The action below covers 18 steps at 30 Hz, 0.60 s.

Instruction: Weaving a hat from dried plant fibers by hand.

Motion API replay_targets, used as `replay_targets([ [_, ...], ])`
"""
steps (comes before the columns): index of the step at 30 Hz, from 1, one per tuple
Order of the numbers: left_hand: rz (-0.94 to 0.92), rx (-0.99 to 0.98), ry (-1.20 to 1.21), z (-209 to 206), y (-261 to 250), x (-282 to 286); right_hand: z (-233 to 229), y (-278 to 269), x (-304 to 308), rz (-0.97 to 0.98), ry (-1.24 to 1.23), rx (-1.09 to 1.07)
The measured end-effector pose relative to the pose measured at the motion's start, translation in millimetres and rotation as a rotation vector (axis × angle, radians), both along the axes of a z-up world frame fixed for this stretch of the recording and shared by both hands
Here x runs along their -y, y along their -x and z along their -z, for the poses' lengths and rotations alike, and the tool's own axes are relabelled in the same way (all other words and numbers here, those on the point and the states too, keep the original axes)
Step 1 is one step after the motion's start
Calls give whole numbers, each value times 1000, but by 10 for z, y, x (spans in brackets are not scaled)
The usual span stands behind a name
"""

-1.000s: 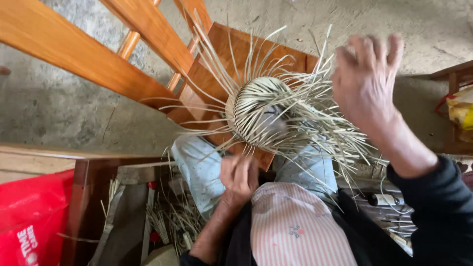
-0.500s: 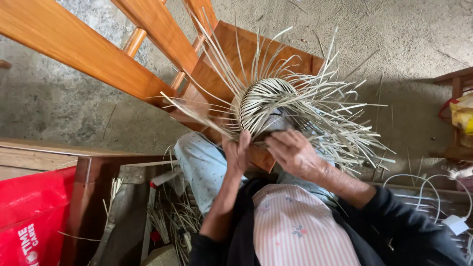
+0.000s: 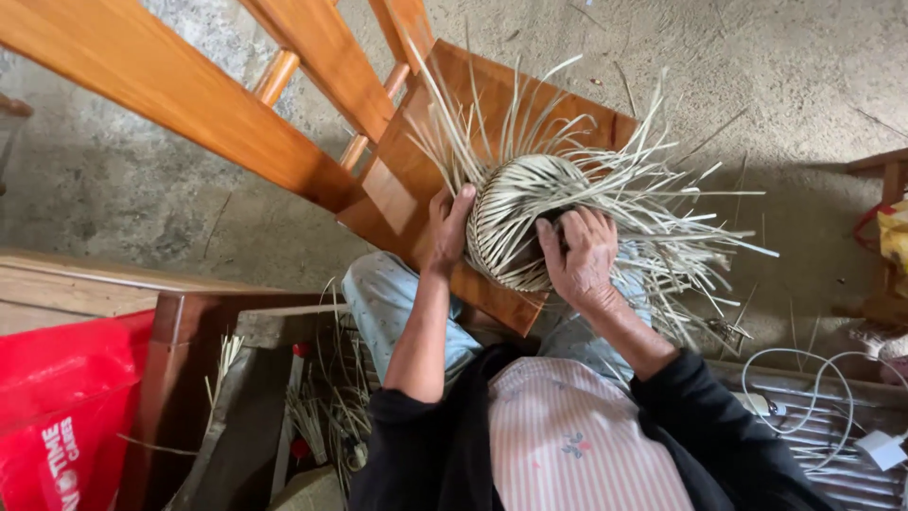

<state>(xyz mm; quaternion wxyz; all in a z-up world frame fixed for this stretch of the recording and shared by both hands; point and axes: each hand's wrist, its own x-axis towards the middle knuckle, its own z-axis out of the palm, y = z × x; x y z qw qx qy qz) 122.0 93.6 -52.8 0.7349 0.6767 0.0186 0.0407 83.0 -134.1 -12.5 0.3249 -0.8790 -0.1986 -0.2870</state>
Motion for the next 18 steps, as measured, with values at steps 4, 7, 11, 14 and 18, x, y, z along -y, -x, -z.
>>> replay_targets([
  [4,-22,30,16,-264,132,95,-33,80,-19,-20,-15,42],
  [7,3,54,-11,-387,223,175,-98,169,11,-60,-61,61],
  [11,-75,87,19,-312,248,273,-100,218,41,-58,-83,29],
  [14,-329,90,179,382,263,311,-202,235,87,-75,-60,-41],
  [18,-639,-390,669,1086,819,-116,-472,345,260,-166,114,-257],
])
